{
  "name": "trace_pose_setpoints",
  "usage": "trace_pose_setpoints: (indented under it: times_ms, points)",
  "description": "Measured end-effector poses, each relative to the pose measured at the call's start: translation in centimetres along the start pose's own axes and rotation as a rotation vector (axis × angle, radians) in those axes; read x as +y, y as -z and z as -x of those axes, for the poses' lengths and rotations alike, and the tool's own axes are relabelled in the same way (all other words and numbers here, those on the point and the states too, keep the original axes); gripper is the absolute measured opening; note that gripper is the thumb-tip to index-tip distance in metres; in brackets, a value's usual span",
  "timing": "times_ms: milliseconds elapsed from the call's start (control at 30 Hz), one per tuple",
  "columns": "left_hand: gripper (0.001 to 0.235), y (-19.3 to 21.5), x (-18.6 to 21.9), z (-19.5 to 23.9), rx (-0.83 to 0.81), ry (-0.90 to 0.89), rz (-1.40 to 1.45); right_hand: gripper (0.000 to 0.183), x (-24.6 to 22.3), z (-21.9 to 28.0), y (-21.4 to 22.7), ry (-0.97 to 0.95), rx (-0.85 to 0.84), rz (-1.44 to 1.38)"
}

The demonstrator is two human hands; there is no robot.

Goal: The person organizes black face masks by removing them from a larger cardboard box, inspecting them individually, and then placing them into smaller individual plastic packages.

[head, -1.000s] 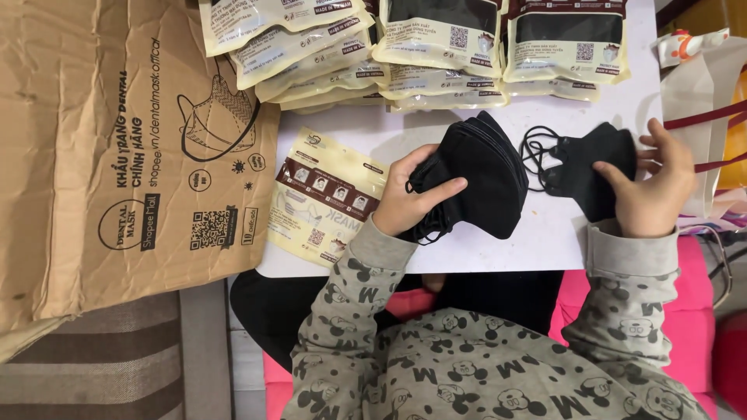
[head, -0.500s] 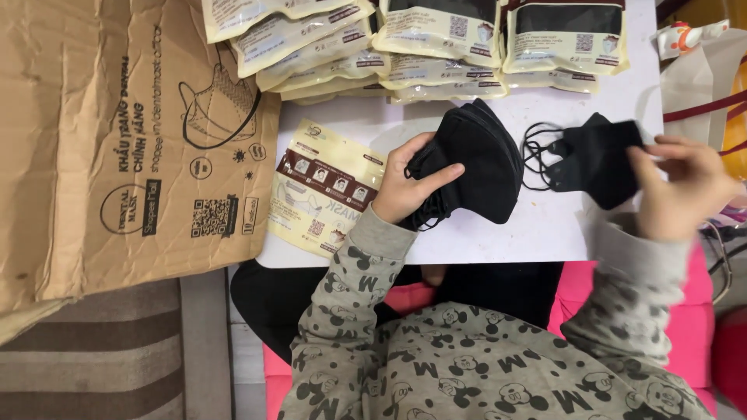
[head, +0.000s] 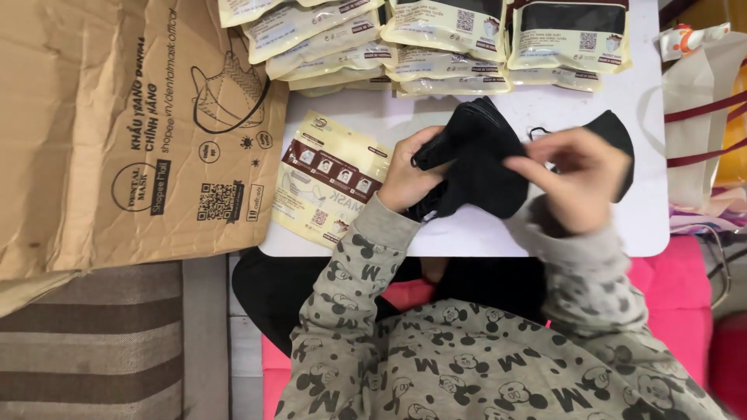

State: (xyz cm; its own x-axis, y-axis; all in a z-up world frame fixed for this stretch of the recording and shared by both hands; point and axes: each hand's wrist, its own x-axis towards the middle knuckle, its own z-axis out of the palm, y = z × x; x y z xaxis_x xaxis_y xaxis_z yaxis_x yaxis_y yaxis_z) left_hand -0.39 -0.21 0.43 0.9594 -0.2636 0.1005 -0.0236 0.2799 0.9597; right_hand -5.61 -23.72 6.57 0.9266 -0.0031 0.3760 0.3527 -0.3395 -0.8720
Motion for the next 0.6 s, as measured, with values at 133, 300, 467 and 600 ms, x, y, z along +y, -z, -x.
trace_pose_setpoints:
  times_ms: [133, 300, 467, 600]
  points:
    - [0.054, 1.1, -3.2, -0.6, -0.051, -0.094, 0.071, 0.026, 0.4, -1.3, -2.8, 0.067, 0.065, 0.041]
    - [0.056, 1.1, -4.4, -1.1, -0.047, -0.157, 0.211, 0.025, 0.8, -1.5, -3.2, 0.136, 0.113, 0.023]
    - [0.062, 1.5, -5.6, -1.3, -0.077, -0.177, 0.181, 0.031, 1.4, -1.9, -3.3, 0.216, 0.124, 0.078]
    - [0.061, 0.9, -4.7, -0.7, -0.096, -0.181, 0.222, 0.066, 1.4, -2.1, -3.1, 0.057, -0.012, -0.009]
